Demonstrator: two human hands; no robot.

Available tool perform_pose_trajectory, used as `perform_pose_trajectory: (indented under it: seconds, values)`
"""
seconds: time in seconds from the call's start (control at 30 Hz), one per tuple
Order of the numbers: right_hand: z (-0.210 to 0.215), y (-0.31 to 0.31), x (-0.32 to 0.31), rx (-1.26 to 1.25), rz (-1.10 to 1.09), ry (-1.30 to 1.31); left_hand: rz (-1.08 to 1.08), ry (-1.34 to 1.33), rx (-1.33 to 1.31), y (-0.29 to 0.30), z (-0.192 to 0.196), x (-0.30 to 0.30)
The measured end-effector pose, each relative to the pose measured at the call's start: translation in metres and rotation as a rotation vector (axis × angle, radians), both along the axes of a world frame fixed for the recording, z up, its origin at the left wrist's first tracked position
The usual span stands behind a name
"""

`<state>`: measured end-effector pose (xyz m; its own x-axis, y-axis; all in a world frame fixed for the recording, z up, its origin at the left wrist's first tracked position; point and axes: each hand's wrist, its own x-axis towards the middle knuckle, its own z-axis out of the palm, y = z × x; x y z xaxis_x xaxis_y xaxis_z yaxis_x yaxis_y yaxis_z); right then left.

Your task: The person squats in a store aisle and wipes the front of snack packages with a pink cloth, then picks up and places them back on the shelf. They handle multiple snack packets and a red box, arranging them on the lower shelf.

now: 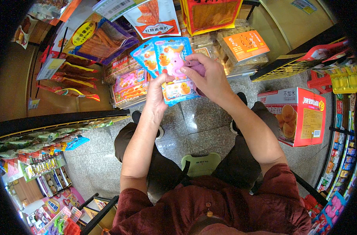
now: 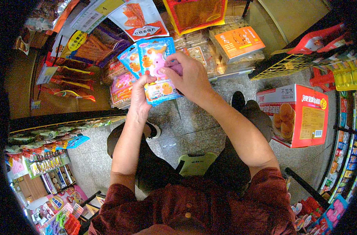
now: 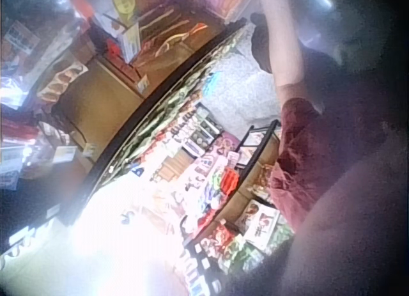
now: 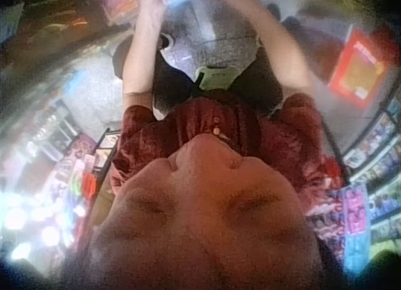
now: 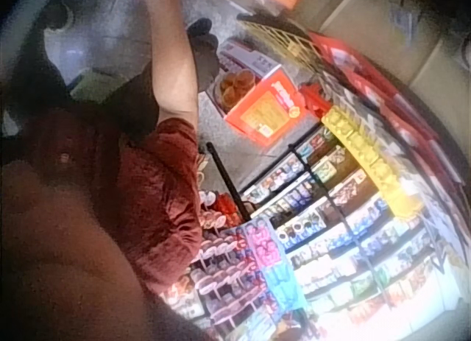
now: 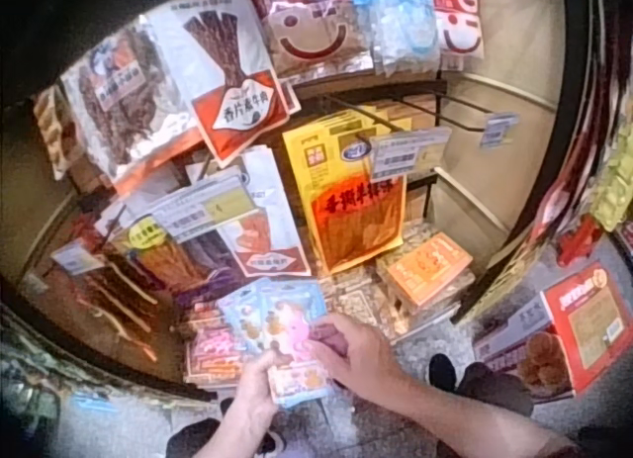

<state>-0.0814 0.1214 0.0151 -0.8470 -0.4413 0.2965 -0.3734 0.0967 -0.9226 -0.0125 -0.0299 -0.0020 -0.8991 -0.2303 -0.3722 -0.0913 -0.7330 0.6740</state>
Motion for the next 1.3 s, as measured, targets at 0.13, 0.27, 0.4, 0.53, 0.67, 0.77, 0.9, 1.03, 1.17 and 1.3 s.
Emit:
perform_pose_trajectory:
  seconds: [0.13,0.27,0.4,0.53,0.67,0.77,0.9,1.03,1.17,1.3]
  values:
    - [-0.007,0.002,-0.001,0.101,0.024,-0.046,-0.014,-0.003,-0.064,0.003,-0.001,0.002]
    - [-0.01,0.004,-0.004,0.197,-0.022,0.068,-0.019,-0.038,-0.066,0.004,-0.002,0.003]
    - [-0.01,0.007,-0.006,0.238,-0.022,0.066,-0.033,-0.009,-0.021,0.003,-0.003,0.003]
    - [-0.013,0.008,-0.008,0.053,0.068,-0.231,-0.064,-0.012,0.029,0.001,-0.001,0.002]
    - [-0.014,0.007,-0.01,0.035,0.064,-0.26,-0.065,0.048,0.135,0.004,0.001,0.001]
    - [-0.012,0.008,-0.01,0.073,0.034,-0.242,-0.115,0.165,0.227,0.007,0.002,-0.002]
    - [-0.011,0.008,-0.011,0.032,-0.002,-0.248,-0.104,0.127,0.205,0.007,0.004,-0.005]
    - [-0.011,0.005,-0.014,-0.052,0.016,-0.377,-0.111,0.102,0.208,0.005,0.005,-0.004]
    - [-0.008,0.006,-0.015,-0.273,0.071,-0.601,-0.097,0.104,0.206,0.003,0.005,-0.002]
    - [0.001,0.014,-0.018,-0.274,0.179,-0.781,-0.104,0.134,0.237,0.0,0.005,-0.003]
